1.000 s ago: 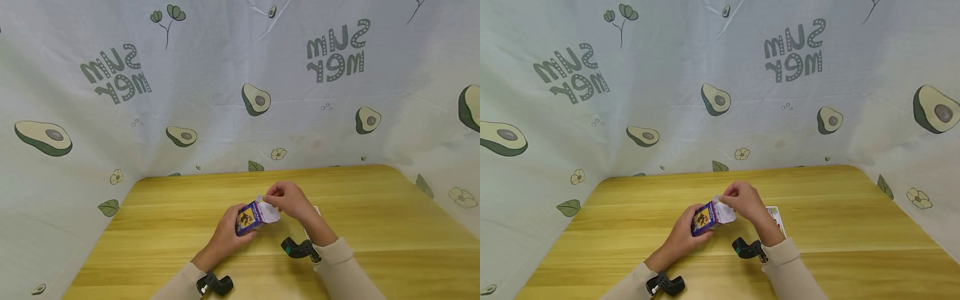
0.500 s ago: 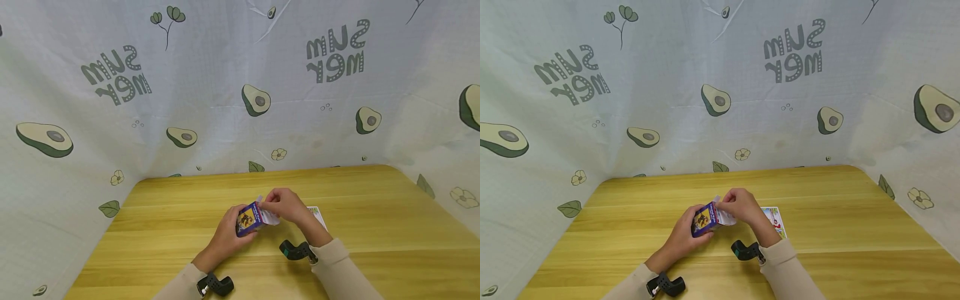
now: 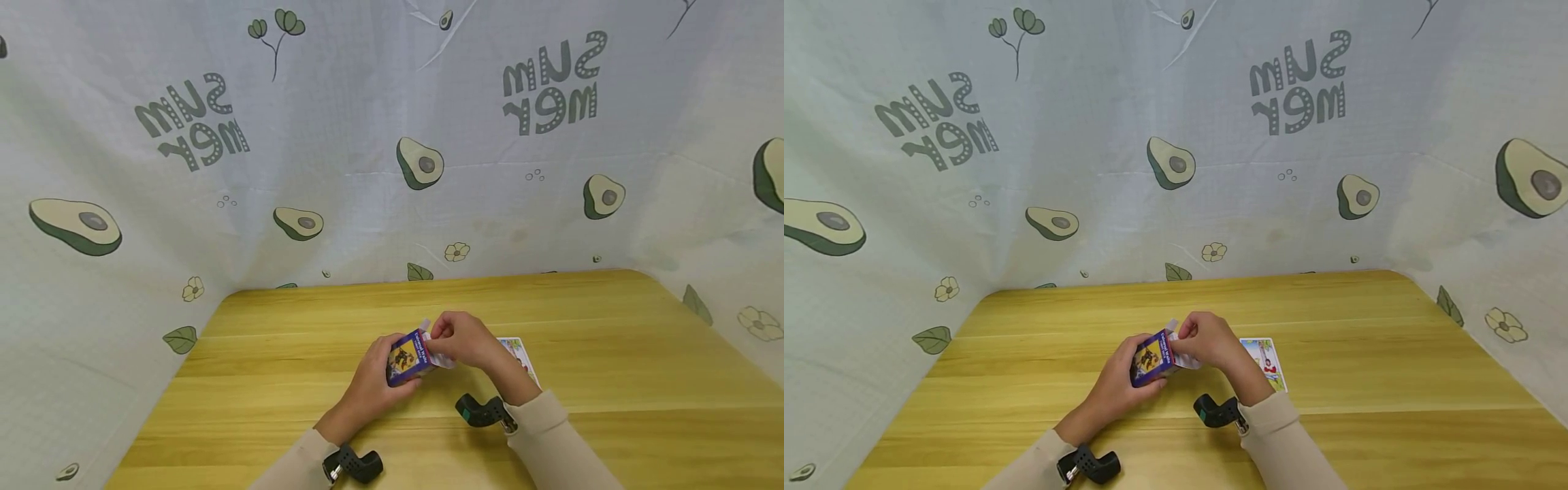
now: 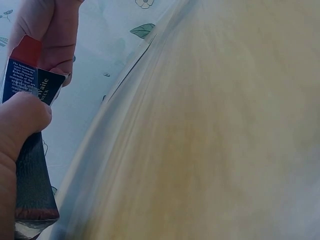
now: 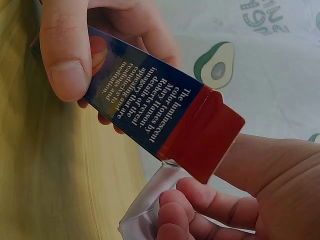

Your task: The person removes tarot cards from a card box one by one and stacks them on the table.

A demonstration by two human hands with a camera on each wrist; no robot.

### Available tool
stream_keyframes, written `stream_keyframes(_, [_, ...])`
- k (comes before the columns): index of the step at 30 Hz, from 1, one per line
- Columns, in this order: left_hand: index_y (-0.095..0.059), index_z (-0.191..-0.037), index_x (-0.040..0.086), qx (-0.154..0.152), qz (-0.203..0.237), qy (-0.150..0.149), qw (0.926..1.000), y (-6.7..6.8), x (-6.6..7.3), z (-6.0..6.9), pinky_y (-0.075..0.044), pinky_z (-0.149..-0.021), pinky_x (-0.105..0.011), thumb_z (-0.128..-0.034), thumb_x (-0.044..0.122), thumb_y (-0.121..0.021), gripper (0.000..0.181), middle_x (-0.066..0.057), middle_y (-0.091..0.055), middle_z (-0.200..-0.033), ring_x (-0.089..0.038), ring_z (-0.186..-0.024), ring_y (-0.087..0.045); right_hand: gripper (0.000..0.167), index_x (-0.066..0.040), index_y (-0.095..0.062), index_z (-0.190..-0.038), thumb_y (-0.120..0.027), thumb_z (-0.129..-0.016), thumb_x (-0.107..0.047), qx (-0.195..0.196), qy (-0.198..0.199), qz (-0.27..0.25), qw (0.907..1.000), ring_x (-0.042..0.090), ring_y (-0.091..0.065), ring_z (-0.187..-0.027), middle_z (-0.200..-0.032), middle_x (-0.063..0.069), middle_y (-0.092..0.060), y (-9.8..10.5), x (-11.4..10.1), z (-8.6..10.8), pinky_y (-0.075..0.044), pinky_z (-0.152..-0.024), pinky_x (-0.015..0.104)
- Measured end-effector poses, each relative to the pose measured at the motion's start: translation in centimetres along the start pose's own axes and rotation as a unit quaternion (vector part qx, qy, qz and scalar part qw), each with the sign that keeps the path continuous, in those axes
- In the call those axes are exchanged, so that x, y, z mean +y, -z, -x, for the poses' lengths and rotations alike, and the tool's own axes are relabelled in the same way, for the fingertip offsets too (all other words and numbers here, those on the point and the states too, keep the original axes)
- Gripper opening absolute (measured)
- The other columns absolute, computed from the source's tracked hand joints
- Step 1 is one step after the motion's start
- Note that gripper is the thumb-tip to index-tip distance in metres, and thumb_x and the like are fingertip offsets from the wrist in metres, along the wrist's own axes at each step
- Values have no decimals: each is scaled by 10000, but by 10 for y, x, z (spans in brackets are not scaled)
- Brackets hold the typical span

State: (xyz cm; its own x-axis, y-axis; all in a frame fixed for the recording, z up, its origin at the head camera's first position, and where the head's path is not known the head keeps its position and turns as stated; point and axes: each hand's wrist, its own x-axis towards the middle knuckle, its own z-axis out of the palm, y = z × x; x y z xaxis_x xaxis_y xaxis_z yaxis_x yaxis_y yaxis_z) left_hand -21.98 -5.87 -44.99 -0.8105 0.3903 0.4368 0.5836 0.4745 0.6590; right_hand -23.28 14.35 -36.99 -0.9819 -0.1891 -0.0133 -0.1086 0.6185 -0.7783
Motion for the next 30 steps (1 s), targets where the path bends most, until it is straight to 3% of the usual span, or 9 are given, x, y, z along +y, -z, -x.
stream_keyframes(25, [-415,-1373,128,33,-33,-7,10000,0,-1,1,-468,-905,-330,-784,306,-800,726,-24,-517,-1261,-118,-1054,-494,191,-66,-648,-813,-728,-841,-238,-32,-152,189,9997,192,-523,-700,-794,38,-607,23,0,5,-472,-599,294])
stream_keyframes(30, [-418,-1372,119,75,-74,-55,9999,-1,-2,1,-468,-893,-330,-779,295,-805,729,-41,-522,-1256,-119,-1045,-493,196,-49,-649,-833,-716,-850,-232,47,-249,172,9995,197,-550,-662,-739,48,-610,27,-1,6,-489,-585,297])
